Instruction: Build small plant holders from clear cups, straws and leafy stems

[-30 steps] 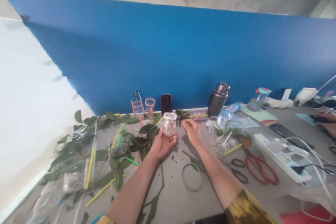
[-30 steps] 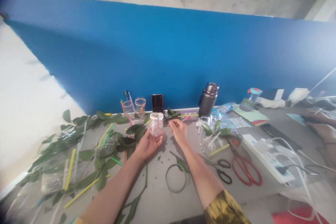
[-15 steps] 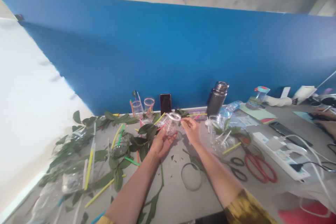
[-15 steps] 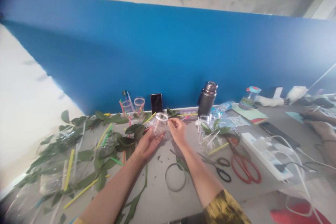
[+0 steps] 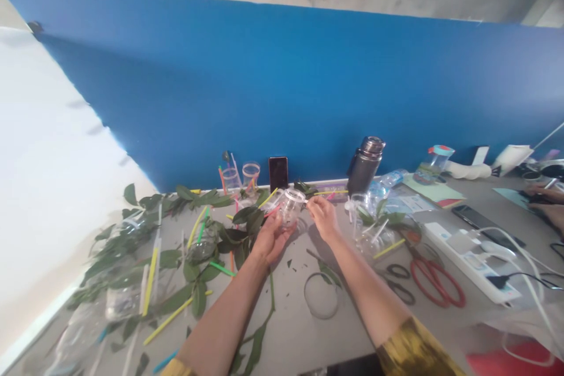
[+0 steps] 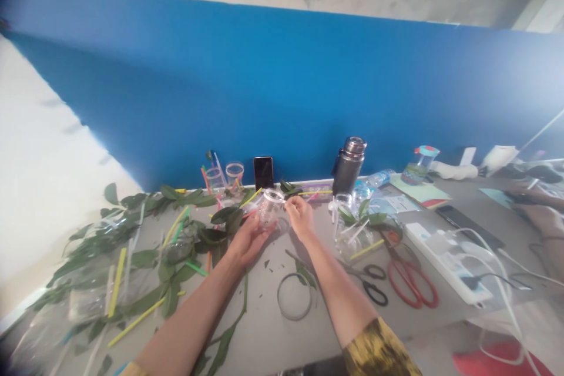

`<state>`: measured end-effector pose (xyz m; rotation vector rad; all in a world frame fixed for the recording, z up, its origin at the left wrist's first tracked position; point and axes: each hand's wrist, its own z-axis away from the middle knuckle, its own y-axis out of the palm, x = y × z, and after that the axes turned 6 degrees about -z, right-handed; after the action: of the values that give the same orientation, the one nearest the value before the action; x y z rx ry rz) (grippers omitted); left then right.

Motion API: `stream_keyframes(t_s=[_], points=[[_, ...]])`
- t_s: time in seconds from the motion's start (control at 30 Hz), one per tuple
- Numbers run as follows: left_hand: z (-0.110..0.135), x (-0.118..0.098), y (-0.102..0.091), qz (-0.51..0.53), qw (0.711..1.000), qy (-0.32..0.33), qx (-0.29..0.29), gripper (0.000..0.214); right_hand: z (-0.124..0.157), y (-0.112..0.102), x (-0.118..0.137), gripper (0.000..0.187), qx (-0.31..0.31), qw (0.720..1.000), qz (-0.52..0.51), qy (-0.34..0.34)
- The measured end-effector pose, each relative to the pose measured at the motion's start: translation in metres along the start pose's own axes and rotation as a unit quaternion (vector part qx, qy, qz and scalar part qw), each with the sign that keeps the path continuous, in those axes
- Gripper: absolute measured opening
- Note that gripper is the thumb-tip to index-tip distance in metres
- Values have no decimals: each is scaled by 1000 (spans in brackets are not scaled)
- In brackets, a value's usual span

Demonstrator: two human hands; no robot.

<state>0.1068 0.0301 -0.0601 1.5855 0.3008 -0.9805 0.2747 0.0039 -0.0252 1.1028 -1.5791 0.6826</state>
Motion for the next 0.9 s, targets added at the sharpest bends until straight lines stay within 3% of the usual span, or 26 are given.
stream_keyframes(t_s=[0.13,0.4,0.73,0.83,0.9], points=[[-2,3,-2,-12,999,1,-47,45,3,0,8,16,-1,999,-50,-12],[-2,6,-4,-103,990,36,-85,53,-3,-11,17,26,31,988,-151,4],[4,-3,0,-74,996,-23,-40,47,-21,-21,-8,25,-70,979,-185,50],[6,-6,3,-61,997,-24,-37,50,-20,-22,-13,28,-44,983,-172,52],[6,-6,3,-72,996,-23,-40,52,-18,-23,-11,33,19,985,-169,38]])
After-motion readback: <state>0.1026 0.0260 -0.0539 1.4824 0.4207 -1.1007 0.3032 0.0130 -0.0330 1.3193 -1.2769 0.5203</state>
